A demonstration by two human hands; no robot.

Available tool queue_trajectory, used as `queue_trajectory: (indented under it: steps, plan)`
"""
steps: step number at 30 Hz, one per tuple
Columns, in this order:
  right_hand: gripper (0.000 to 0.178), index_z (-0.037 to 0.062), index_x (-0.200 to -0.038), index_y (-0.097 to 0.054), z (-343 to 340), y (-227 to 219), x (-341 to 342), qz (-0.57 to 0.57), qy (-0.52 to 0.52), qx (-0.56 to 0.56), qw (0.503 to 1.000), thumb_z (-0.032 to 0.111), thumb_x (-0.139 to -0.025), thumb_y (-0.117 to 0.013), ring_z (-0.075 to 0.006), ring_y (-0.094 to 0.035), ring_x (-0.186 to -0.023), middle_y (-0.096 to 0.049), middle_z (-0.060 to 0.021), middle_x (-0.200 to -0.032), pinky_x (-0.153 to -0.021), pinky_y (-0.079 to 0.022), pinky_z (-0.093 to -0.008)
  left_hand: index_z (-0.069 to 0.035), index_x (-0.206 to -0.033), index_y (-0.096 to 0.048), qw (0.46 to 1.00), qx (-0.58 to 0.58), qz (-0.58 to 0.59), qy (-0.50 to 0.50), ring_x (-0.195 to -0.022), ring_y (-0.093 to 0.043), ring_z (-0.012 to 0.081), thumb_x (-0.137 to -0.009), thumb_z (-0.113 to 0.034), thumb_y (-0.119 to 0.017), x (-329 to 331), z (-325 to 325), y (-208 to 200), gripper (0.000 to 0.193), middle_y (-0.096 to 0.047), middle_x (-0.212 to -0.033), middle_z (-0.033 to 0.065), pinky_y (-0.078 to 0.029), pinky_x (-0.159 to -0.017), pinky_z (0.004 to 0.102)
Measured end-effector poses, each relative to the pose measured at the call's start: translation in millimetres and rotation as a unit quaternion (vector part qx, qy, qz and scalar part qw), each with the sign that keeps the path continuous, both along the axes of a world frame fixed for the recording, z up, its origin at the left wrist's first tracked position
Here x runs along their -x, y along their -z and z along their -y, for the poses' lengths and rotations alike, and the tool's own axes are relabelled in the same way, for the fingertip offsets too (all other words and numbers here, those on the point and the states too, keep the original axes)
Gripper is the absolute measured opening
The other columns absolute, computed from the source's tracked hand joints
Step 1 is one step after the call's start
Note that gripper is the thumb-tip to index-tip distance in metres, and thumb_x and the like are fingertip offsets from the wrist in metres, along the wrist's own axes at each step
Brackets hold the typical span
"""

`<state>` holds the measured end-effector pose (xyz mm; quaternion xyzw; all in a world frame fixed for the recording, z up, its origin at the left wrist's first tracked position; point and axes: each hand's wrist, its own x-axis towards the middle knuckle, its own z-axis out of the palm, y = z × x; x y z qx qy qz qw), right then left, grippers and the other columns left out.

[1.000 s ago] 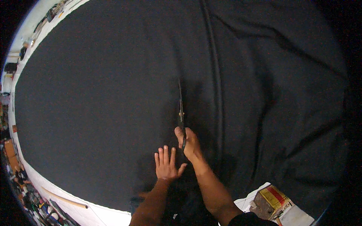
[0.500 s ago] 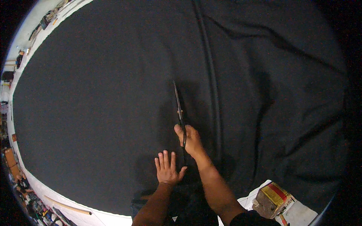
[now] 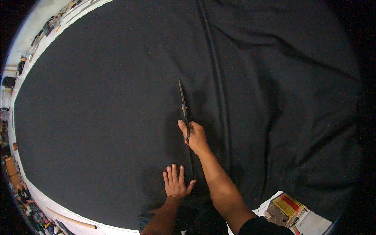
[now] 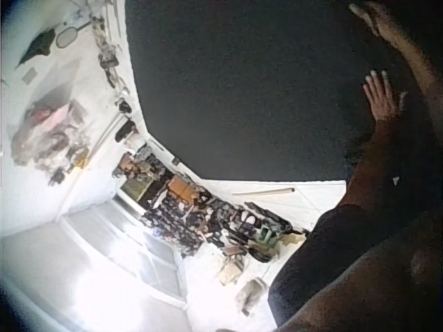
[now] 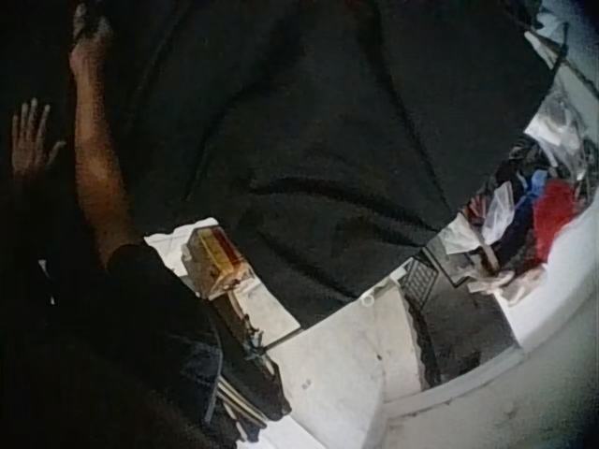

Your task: The person lays out a piece of black fabric on the floor, smoothes it using a long wooden pole, and then cuts a strip from one side using shears before folding and rearranging the fabric.

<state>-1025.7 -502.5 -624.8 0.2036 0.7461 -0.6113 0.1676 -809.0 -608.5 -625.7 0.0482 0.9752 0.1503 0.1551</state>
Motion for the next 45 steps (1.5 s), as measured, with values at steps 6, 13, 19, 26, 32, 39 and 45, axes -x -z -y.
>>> queue_trajectory:
  steps: [6, 13, 19, 26, 32, 39, 45]
  plan:
    - [0.054, 0.0104, -0.065, -0.049, 0.0, -3.7, 29.6, 0.021, -0.023, 0.003, 1.0, 0.056, -0.09, -0.064, -0.0113, -0.046, -0.044, -0.048, 0.0006, -0.054, -0.044, -0.037, -0.0276, -0.002, -0.144, -0.041, 1.0, -0.005, -0.016, -0.003, -0.143, -0.021, 0.0492, -0.082, -0.061, -0.063, -3.7, -4.0, -0.3, 0.088, -0.027, -0.152, 0.0301, -0.015, -0.115, 0.0626]
    - [0.054, 0.0104, -0.066, -0.048, 11.7, -20.2, 101.0, 0.027, 0.028, 0.046, 0.998, 0.055, -0.088, -0.067, -0.0117, -0.044, -0.044, -0.045, -0.0003, -0.056, -0.043, -0.036, -0.0279, -0.007, -0.142, -0.048, 1.0, 0.002, -0.003, -0.012, -0.14, -0.03, 0.0462, -0.082, -0.062, -0.062, 3.8, -7.5, -4.8, 0.082, -0.036, -0.15, 0.0261, -0.021, -0.114, 0.061]
    - [0.054, 0.0098, -0.068, -0.049, 7.9, -14.6, 96.7, 0.004, -0.01, 0.035, 0.999, 0.057, -0.087, -0.067, -0.0113, -0.044, -0.045, -0.046, -0.0001, -0.057, -0.042, -0.037, -0.0275, -0.007, -0.141, -0.048, 1.0, -0.006, -0.008, -0.025, -0.14, -0.031, 0.0463, -0.082, -0.061, -0.062, -0.6, -7.8, -1.0, 0.081, -0.038, -0.148, 0.0263, -0.022, -0.113, 0.0614]
    - [0.057, 0.0096, -0.071, -0.05, 1.7, -19.3, 121.6, 0.03, -0.016, 0.059, 0.998, 0.062, -0.085, -0.066, -0.0118, -0.044, -0.045, -0.047, -0.0005, -0.057, -0.043, -0.037, -0.0281, -0.002, -0.144, -0.041, 0.999, -0.03, -0.029, -0.001, -0.138, -0.03, 0.0518, -0.083, -0.062, -0.061, -43.5, -12.8, 4.2, 0.088, -0.034, -0.148, 0.033, -0.022, -0.112, 0.0652]
    - [0.053, 0.0108, -0.068, -0.05, 3.7, 10.4, 108.9, 0.032, 0.006, 0.057, 0.998, 0.057, -0.084, -0.07, -0.0112, -0.044, -0.045, -0.047, -0.0001, -0.057, -0.043, -0.037, -0.0278, -0.001, -0.14, -0.046, 1.0, -0.027, 0.008, 0.005, -0.139, -0.028, 0.0522, -0.083, -0.062, -0.061, -89.8, -8.4, 3.1, 0.085, -0.033, -0.148, 0.0329, -0.02, -0.112, 0.0667]
    - [0.052, 0.0102, -0.069, -0.051, 0.3, 15.6, 115.7, 0.042, -0.01, 0.076, 0.996, 0.055, -0.085, -0.071, -0.0106, -0.045, -0.047, -0.047, 0.0006, -0.058, -0.043, -0.037, -0.0274, -0.002, -0.133, -0.053, 0.975, -0.133, -0.138, -0.11, -0.12, -0.045, 0.0434, -0.085, -0.042, -0.064, -21.8, 7.1, -10.8, 0.063, -0.053, -0.125, 0.025, -0.032, -0.102, 0.0564]
    - [0.049, 0.0097, -0.071, -0.053, 8.2, 8.5, 118.2, 0.032, -0.011, 0.091, 0.995, 0.053, -0.085, -0.07, -0.0112, -0.046, -0.047, -0.049, 0.0002, -0.059, -0.044, -0.038, -0.0265, -0.003, -0.14, -0.046, 0.934, -0.053, -0.318, -0.156, -0.138, -0.034, 0.0417, -0.096, -0.031, -0.053, 303.2, 52.3, 10.7, 0.053, -0.04, -0.147, 0.0241, -0.025, -0.114, 0.051]
